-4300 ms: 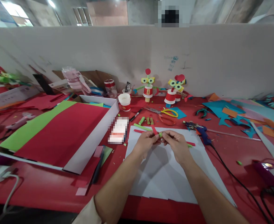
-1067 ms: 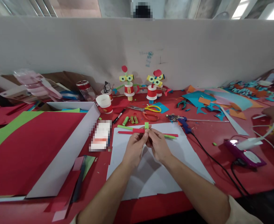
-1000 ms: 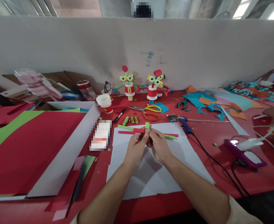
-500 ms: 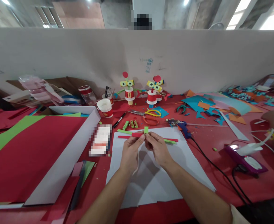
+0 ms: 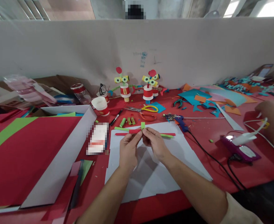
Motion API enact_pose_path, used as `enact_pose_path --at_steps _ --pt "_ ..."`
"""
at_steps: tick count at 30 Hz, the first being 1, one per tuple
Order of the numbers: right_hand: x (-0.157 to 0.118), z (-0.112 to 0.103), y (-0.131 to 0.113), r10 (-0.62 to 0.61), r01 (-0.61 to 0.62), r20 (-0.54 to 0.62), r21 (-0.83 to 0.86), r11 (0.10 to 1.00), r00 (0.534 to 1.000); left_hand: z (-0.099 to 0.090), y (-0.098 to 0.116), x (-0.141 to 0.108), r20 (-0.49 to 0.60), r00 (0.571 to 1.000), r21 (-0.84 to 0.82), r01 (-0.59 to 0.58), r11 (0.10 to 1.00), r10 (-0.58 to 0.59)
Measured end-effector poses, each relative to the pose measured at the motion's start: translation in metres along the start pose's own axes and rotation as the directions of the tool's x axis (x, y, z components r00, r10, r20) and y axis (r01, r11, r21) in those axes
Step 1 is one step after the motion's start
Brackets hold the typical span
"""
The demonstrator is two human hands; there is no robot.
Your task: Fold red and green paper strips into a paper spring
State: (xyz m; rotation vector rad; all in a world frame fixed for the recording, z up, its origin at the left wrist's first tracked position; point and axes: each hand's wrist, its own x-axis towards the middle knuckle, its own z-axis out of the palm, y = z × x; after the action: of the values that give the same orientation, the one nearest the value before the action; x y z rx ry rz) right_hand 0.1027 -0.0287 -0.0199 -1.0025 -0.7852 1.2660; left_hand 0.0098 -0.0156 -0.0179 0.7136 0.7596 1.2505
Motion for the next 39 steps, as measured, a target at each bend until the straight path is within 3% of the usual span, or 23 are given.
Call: enact_pose_path --at_steps 7,12,18,27,33,39 --pt "-0.0019 -0.0001 -0.0006 -0.084 0.084 0.004 -0.073 0.994 0.996 -0.0011 0.0012 0.0017 0.0 0.999 -0.11 0.052 0.993 -0.052" --pt "-0.0014 0.0001 -0.0015 -0.035 0.035 -0.016 -0.019 0.999 0.999 -0.002 -0.0007 0.0012 0.0 1.0 -0.129 0.03 0.991 -0.031" --pt "0.0002 0.0012 -0.0008 0.033 -0.032 -0.059 0.009 0.999 0.998 -0.0006 -0.0026 0.0003 -0.013 1.0 -0.016 0.018 1.0 -0.019" --pt "0.0038 -0.007 0.0019 -0.044 0.021 -0.058 -0.351 0.936 0.997 -0.0027 -0.0045 0.0019 -0.103 0.995 0.035 0.001 0.999 0.003" --pt "0.0041 -0.0052 -0.0001 -0.177 0.134 -0.161 -0.246 0.96 0.971 -0.0031 -0.0048 0.0042 -0.089 0.996 -0.036 -0.017 0.999 0.014" --pt "0.0005 -0.0023 -0.0009 -0.258 0.22 -0.103 -0.288 0.932 0.961 -0.0012 -0.0031 0.0058 -0.094 0.995 -0.077 -0.024 0.997 0.016"
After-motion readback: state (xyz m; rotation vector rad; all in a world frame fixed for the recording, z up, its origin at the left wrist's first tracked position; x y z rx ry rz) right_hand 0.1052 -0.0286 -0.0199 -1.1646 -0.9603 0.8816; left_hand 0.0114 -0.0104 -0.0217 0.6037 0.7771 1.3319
